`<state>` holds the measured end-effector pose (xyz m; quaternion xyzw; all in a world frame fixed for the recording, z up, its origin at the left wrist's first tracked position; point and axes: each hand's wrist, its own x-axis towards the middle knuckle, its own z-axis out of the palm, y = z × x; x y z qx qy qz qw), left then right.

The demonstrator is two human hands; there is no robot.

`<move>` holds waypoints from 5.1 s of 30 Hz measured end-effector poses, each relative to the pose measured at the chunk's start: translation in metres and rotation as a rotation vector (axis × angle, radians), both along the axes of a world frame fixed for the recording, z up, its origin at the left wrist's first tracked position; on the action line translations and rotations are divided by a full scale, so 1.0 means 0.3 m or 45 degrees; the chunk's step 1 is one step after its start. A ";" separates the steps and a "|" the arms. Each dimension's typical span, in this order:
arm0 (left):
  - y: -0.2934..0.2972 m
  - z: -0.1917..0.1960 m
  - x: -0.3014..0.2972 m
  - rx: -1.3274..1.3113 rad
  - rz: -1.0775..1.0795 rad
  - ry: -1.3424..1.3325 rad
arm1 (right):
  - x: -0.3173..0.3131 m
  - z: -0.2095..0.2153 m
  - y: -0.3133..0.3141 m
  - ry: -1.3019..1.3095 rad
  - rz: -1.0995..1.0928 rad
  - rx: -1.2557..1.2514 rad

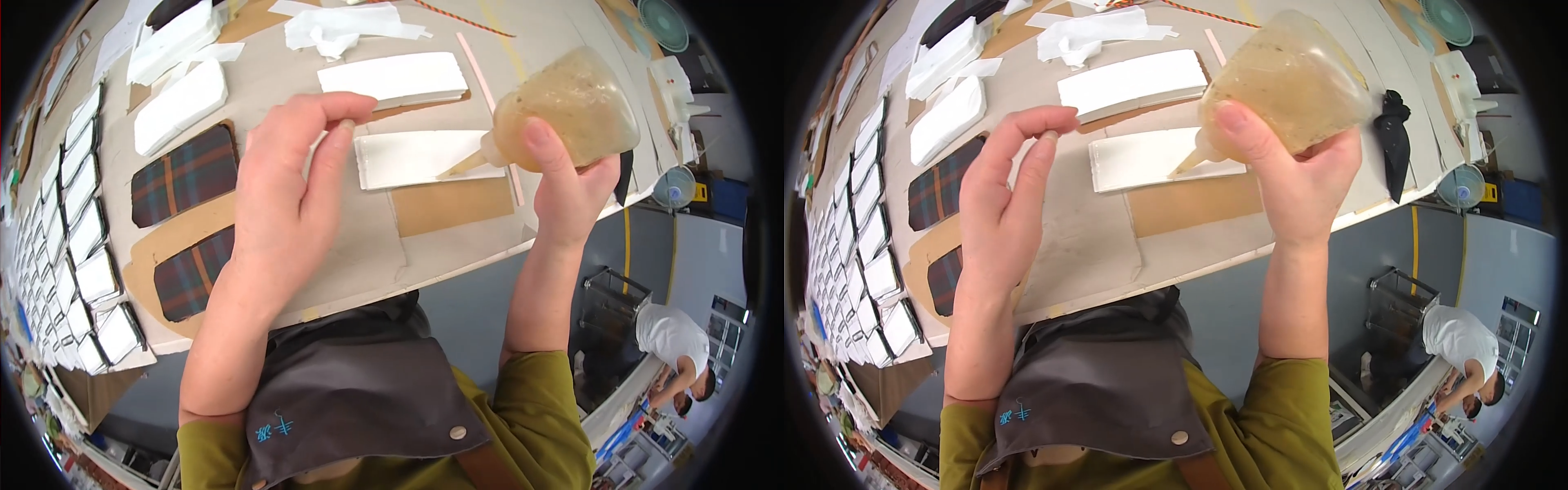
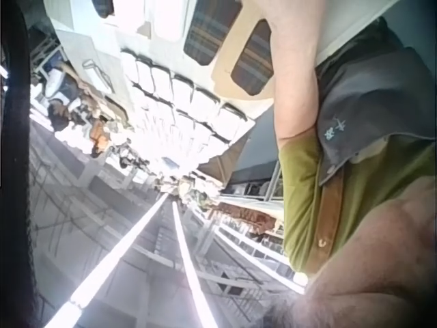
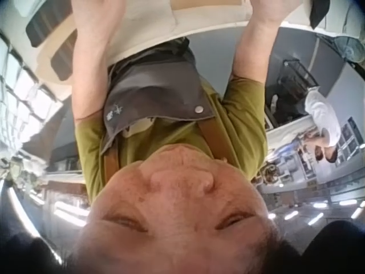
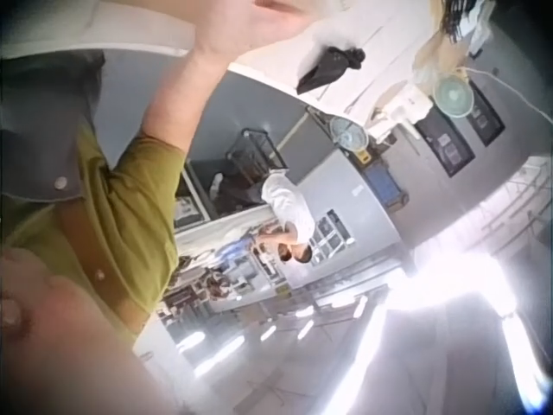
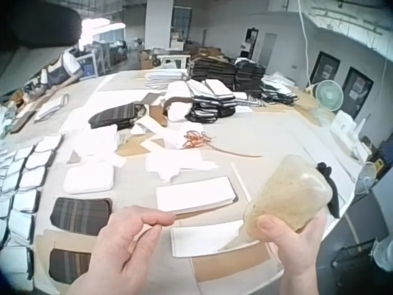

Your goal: Applying glue and attaching white padding to the back of leather components at a workshop station.

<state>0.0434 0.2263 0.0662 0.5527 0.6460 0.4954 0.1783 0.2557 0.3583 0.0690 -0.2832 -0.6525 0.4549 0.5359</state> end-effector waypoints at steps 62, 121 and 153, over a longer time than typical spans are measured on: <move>-0.453 -0.139 -0.429 -0.423 0.106 0.626 | -1.078 -0.116 -0.270 -0.100 0.603 -0.636; -0.436 -0.122 -0.424 -0.511 0.087 0.678 | -0.692 -0.036 -0.143 -0.132 0.174 -0.190; -0.680 0.034 -0.561 0.525 0.726 -0.233 | -0.923 0.002 -0.465 -0.060 0.727 -0.172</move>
